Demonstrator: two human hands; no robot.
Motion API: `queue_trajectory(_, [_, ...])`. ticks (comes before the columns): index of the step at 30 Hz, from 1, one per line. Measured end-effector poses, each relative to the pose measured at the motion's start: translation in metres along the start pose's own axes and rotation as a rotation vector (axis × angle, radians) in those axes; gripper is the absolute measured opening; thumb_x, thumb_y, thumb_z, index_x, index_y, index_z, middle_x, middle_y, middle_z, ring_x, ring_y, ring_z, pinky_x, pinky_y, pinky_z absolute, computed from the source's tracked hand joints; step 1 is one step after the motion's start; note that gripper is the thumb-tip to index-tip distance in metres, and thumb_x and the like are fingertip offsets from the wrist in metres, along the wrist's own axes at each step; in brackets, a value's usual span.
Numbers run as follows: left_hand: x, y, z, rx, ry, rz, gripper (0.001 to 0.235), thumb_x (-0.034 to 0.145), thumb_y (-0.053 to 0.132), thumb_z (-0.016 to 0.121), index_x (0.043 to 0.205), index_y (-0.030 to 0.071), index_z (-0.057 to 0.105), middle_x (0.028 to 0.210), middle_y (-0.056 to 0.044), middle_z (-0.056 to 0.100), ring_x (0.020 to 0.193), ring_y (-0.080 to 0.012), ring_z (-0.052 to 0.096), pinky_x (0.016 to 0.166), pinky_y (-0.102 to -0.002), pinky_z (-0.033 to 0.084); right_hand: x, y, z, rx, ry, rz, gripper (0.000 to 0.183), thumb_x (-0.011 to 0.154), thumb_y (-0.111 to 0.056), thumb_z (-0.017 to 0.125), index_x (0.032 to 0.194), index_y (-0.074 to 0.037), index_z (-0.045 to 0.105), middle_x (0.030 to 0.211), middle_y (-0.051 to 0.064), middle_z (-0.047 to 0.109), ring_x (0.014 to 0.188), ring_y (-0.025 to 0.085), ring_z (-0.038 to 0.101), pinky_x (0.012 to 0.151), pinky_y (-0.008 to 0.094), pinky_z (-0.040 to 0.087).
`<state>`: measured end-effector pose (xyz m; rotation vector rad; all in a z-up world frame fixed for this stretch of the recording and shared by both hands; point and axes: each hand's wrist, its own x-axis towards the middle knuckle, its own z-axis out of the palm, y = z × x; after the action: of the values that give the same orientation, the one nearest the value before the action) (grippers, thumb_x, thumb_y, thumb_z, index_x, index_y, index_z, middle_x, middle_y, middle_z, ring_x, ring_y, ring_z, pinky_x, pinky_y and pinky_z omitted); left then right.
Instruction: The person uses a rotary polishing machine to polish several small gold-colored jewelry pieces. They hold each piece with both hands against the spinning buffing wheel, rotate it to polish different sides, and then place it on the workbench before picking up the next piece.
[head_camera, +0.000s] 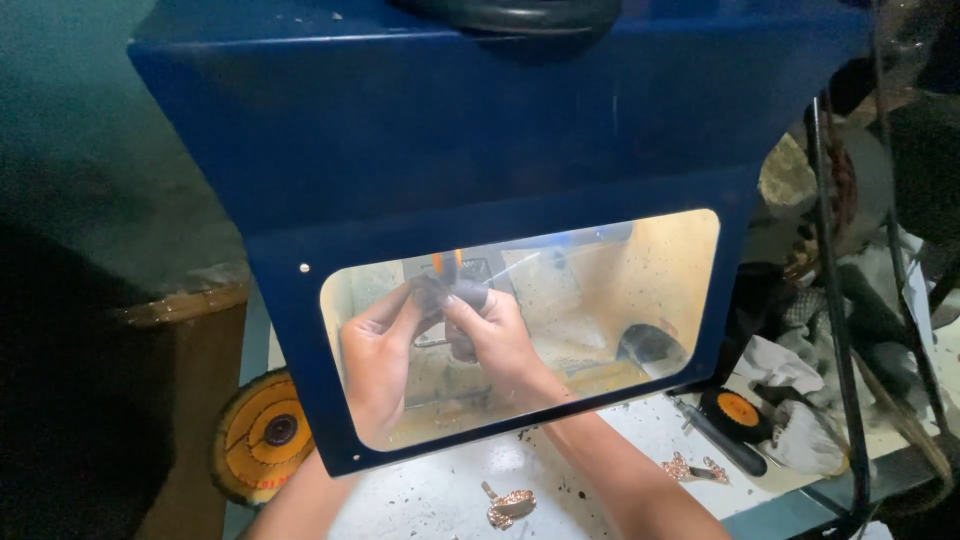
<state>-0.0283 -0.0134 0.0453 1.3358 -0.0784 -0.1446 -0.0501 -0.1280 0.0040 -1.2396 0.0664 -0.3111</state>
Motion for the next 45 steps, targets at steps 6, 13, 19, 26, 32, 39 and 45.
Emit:
queue_trajectory(6, [-0.002,-0.008,-0.001,-0.042,0.024,0.041,0.029,0.092,0.012,0.072,0.118,0.0,0.076,0.111,-0.022,0.078,0.107,-0.0306,0.075,0.097,-0.049,0.06,-0.011,-0.024,0.009,-0.009,-0.028,0.003,0.033,0.1,-0.013,0.068,0.069,-0.008,0.059,0.052,0.0,0.047,0.047,0.005,0.039,0.04,0.024,0.037])
queue_trajectory(13, [0.005,-0.046,-0.024,-0.001,-0.092,0.222,0.03,0.09,0.008,0.065,0.118,0.0,0.071,0.108,-0.016,0.079,0.099,-0.0277,0.078,0.088,-0.04,0.069,-0.007,0.011,-0.031,-0.068,-0.275,0.006,0.026,0.101,-0.024,0.065,0.113,-0.002,0.072,0.061,-0.001,0.045,0.051,0.01,0.039,0.046,0.023,0.036])
queue_trajectory(19, [0.002,-0.053,-0.031,0.149,-0.127,0.418,0.027,0.087,0.008,0.065,0.113,0.005,0.073,0.104,-0.011,0.079,0.097,-0.0222,0.077,0.088,-0.031,0.065,-0.015,0.009,-0.034,-0.096,-0.28,0.036,0.017,0.101,-0.018,0.064,0.106,-0.004,0.072,0.063,0.001,0.049,0.052,0.01,0.042,0.046,0.023,0.038])
queue_trajectory(26, [0.003,-0.052,-0.028,0.136,-0.184,0.395,0.029,0.088,0.004,0.064,0.117,0.003,0.07,0.111,-0.014,0.078,0.105,-0.0252,0.076,0.097,-0.035,0.064,-0.01,0.014,-0.037,-0.101,-0.288,-0.003,0.016,0.096,-0.004,0.054,0.096,-0.003,0.07,0.059,0.001,0.05,0.048,0.01,0.042,0.044,0.024,0.037])
queue_trajectory(32, [0.01,-0.048,-0.016,0.122,-0.094,0.194,0.031,0.089,0.009,0.068,0.119,0.002,0.071,0.112,-0.014,0.079,0.103,-0.0252,0.077,0.09,-0.036,0.066,-0.004,0.009,-0.031,-0.061,-0.218,0.03,0.019,0.093,-0.006,0.051,0.091,-0.003,0.069,0.055,0.002,0.047,0.047,0.01,0.038,0.045,0.025,0.036])
queue_trajectory(39, [0.008,-0.021,-0.008,-0.148,-0.097,-0.11,0.034,0.095,0.008,0.064,0.128,0.0,0.066,0.113,-0.021,0.073,0.103,-0.0283,0.072,0.094,-0.051,0.062,-0.008,-0.013,-0.016,-0.086,-0.131,0.0,0.026,0.09,-0.004,0.055,0.066,-0.007,0.064,0.046,0.011,0.055,0.044,0.012,0.051,0.041,0.023,0.038])
queue_trajectory(45, [0.0,-0.021,-0.016,-0.254,-0.181,-0.255,0.028,0.099,0.014,0.061,0.123,0.001,0.069,0.11,-0.021,0.074,0.101,-0.0304,0.074,0.092,-0.051,0.061,-0.014,0.016,-0.042,-0.303,-0.212,0.174,0.017,0.088,-0.006,0.062,0.075,-0.006,0.072,0.056,0.009,0.062,0.051,0.013,0.05,0.049,0.026,0.044])
